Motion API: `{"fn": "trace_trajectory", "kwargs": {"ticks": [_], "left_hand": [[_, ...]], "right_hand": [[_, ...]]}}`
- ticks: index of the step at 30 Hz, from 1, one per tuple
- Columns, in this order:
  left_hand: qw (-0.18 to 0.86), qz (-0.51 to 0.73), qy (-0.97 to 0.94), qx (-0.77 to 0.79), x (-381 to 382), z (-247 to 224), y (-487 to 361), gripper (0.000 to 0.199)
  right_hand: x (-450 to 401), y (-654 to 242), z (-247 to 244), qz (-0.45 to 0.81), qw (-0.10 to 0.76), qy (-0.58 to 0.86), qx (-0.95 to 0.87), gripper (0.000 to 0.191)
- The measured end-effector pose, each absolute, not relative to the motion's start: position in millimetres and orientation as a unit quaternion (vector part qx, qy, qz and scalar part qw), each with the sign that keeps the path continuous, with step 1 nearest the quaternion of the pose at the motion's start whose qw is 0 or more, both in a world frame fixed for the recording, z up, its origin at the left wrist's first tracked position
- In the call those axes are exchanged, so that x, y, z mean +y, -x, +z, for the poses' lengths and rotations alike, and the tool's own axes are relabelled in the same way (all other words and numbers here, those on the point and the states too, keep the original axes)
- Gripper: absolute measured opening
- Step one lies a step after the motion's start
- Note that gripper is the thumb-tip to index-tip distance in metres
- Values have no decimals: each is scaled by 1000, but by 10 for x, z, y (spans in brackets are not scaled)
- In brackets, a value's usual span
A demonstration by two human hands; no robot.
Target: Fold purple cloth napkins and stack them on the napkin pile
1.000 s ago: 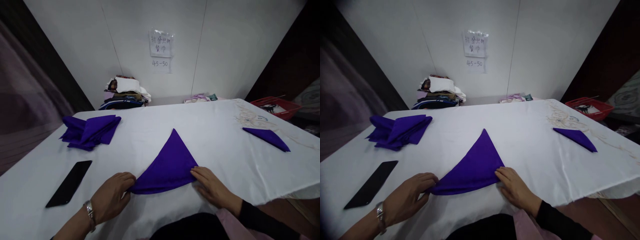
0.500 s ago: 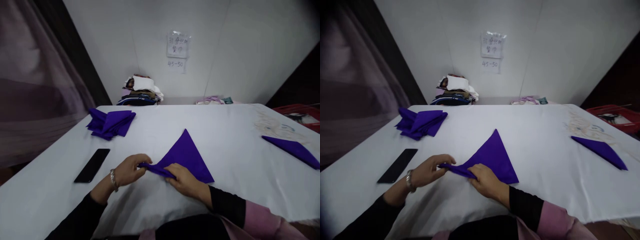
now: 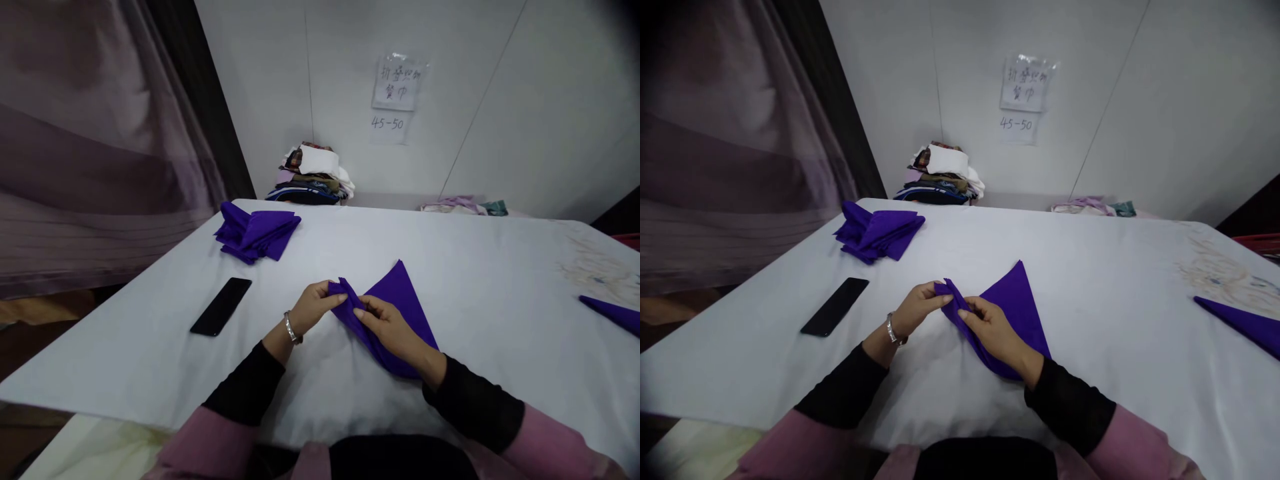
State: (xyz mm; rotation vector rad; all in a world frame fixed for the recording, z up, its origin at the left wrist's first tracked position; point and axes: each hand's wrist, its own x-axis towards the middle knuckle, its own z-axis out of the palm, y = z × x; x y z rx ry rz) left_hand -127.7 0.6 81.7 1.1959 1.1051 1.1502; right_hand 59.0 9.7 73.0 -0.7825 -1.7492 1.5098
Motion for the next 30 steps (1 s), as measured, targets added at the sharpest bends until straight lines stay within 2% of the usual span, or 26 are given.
{"fn": "trace_trajectory", "kwargs": {"ticks": [9,15,18,22,25,30], "left_hand": [[498,538,-505,456,-82,811,1139,21],[320,553,-568,518,-152,807,1124,18],[275,553,-573,538,-206,821,1121,21],[283,556,-576,529,-293,872,1104,15],[304,551,-582,515,-347,926,1091,27],[356,518,-604,489,-385,981,1115,33]], "right_hand": [[216,-537,833,542,376,330,-675,18],[226,-535,804,534,403,340,-661,18],[219,-532,808,522,407,353,-662,19],[182,-519,834,515,399,353,-672,19],[154,-507,844,507,393,348,-684,18],[149,-498,809,506,380,339,-697,17]]}}
